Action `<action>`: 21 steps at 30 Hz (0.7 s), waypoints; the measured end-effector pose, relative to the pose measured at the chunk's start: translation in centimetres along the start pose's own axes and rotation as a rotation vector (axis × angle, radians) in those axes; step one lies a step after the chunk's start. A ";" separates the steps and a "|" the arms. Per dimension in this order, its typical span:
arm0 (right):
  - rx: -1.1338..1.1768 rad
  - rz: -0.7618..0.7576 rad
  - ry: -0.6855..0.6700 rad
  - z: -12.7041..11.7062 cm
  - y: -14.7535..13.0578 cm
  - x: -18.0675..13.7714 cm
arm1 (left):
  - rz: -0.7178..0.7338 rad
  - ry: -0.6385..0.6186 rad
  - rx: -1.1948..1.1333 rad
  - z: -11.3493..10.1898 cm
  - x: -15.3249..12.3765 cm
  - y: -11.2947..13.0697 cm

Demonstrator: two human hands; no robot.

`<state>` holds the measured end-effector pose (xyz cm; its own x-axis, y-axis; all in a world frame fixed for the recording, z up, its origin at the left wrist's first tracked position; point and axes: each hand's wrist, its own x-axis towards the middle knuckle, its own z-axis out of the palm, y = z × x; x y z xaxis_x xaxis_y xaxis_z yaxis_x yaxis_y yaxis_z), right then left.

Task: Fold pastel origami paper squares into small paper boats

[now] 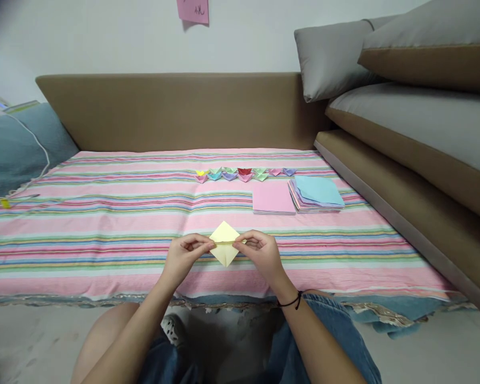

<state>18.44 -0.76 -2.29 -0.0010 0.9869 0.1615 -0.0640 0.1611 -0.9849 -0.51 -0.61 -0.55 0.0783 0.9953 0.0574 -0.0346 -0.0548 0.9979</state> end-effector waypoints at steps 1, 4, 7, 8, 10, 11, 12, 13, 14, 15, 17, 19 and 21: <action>0.001 0.003 0.008 0.0 0.0 0.0 | 0.000 0.000 -0.004 0.0 0.0 0.0; 0.019 0.022 0.022 0.0 0.0 0.0 | -0.015 0.012 -0.036 0.1 0.0 0.2; 0.036 0.036 0.021 0.1 -0.1 -0.1 | -0.030 0.043 -0.066 0.2 0.0 0.1; 0.041 0.037 0.033 0.2 -0.1 -0.2 | -0.034 0.051 -0.072 0.3 0.0 0.0; 0.051 0.037 0.076 0.4 0.0 -0.2 | -0.041 0.061 -0.082 0.3 0.0 -0.3; 0.054 0.034 0.096 0.5 0.1 -0.3 | -0.043 0.064 -0.085 0.3 0.0 -0.4; 0.053 0.030 0.110 0.5 0.2 -0.3 | -0.043 0.067 -0.088 0.3 0.1 -0.6; 0.049 0.023 0.117 0.6 0.3 -0.4 | -0.042 0.068 -0.090 0.3 0.1 -0.7; 0.042 0.013 0.118 0.6 0.3 -0.4 | -0.040 0.068 -0.091 0.3 0.1 -0.7; 0.034 -0.001 0.114 0.6 0.4 -0.4 | -0.038 0.066 -0.091 0.3 0.1 -0.8; 0.036 -0.032 0.096 0.6 0.3 -0.5 | -0.033 0.056 -0.100 0.2 0.1 -0.8; 0.070 -0.055 0.072 0.6 0.1 -0.6 | -0.027 0.045 -0.117 0.1 0.1 -0.8; 0.103 -0.068 0.049 0.6 -0.1 -0.7 | -0.022 0.037 -0.119 0.1 0.1 -0.8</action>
<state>17.88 -1.49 -2.27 0.0557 0.9735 0.2217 -0.1647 0.2279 -0.9596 -0.37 -0.49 -1.29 0.0434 0.9985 0.0326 -0.1511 -0.0257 0.9882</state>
